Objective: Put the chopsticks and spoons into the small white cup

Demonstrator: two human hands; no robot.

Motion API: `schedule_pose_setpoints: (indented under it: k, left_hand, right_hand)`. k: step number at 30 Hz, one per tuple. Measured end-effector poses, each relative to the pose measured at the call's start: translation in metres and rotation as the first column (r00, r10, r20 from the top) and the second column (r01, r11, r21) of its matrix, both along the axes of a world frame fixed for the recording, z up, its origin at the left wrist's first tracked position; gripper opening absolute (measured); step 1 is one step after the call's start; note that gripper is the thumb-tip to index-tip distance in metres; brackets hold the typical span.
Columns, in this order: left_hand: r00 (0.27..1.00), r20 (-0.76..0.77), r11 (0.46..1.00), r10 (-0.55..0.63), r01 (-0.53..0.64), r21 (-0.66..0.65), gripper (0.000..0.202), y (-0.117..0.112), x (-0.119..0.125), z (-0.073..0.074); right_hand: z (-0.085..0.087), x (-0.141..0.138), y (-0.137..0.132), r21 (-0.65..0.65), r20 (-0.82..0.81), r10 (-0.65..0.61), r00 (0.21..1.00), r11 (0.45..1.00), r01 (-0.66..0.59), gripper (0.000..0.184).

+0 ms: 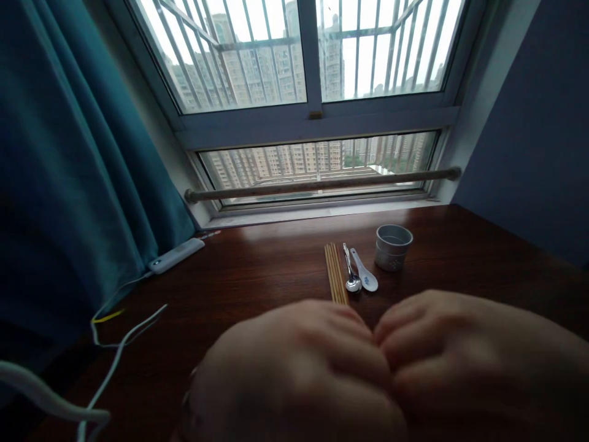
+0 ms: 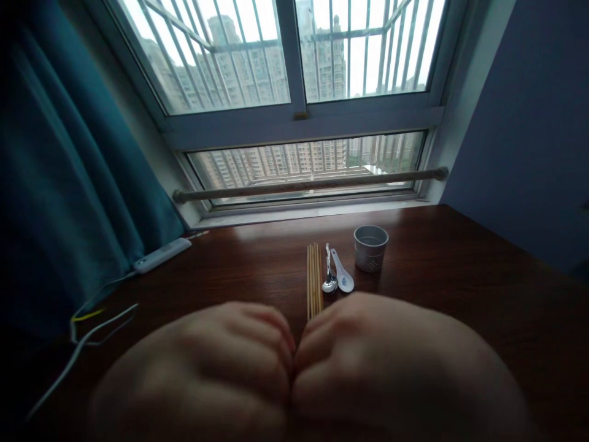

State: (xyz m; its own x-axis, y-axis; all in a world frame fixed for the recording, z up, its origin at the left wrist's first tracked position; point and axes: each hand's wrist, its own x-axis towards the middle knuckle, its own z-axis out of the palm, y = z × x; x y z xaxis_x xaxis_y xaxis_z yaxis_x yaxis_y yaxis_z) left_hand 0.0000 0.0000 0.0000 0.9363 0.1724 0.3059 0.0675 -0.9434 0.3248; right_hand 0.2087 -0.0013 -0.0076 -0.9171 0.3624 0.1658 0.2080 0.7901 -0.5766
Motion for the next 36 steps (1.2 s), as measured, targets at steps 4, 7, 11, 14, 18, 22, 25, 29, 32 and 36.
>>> schedule_pose_setpoints:
  k: [4, 7, 11, 14, 18, 22, 25, 29, 32, 36]
  left_hand:
    - [0.918, 0.021, 0.905, 0.396, -0.387, -0.176, 0.011, 0.068, 0.005, 0.0]
    - [0.732, -0.181, 0.736, 0.657, -0.675, -0.057, 0.016, 0.113, 0.004, -0.024]
    - [0.496, -0.418, 0.54, 0.761, -0.841, -0.015, 0.014, 0.165, 0.006, -0.074]
    - [0.335, -0.515, 0.399, 0.789, -0.917, 0.015, 0.012, 0.194, 0.006, -0.115]
    - [0.242, -0.556, 0.292, 0.795, -0.956, 0.002, 0.022, 0.214, 0.003, -0.157]
    - [0.227, -0.526, 0.249, 0.82, -0.968, -0.029, 0.029, 0.221, 0.001, -0.18]
    - [0.212, -0.488, 0.225, 0.847, -0.974, -0.032, 0.033, 0.222, 0.003, -0.187]
    - [0.21, -0.471, 0.219, 0.857, -0.975, -0.036, 0.035, 0.223, 0.004, -0.189]
    - [0.211, -0.473, 0.22, 0.855, -0.975, -0.038, 0.034, 0.223, 0.004, -0.189]
    - [0.213, -0.478, 0.223, 0.852, -0.974, -0.037, 0.031, 0.222, 0.004, -0.188]
  right_hand:
    - [0.001, -0.005, 0.065, 0.179, -0.074, -0.312, 0.947, 0.93, 0.321, 0.021]
    - [-0.036, -0.025, 0.103, 0.161, -0.073, -0.589, 0.805, 0.789, 0.592, 0.021]
    - [-0.096, -0.051, 0.14, 0.232, 0.08, -0.723, 0.686, 0.683, 0.693, 0.025]
    - [-0.125, -0.057, 0.156, 0.371, 0.204, -0.804, 0.558, 0.591, 0.716, 0.026]
    - [-0.141, -0.056, 0.16, 0.414, 0.227, -0.813, 0.536, 0.579, 0.702, 0.028]
    - [-0.148, -0.059, 0.16, 0.432, 0.243, -0.783, 0.573, 0.616, 0.659, 0.03]
    - [-0.154, -0.062, 0.161, 0.441, 0.26, -0.757, 0.599, 0.645, 0.624, 0.026]
    - [-0.159, -0.065, 0.162, 0.443, 0.256, -0.747, 0.614, 0.655, 0.612, 0.026]
    - [-0.16, -0.067, 0.161, 0.437, 0.248, -0.749, 0.615, 0.653, 0.619, 0.025]
    - [-0.161, -0.069, 0.16, 0.424, 0.236, -0.755, 0.612, 0.646, 0.635, 0.025]
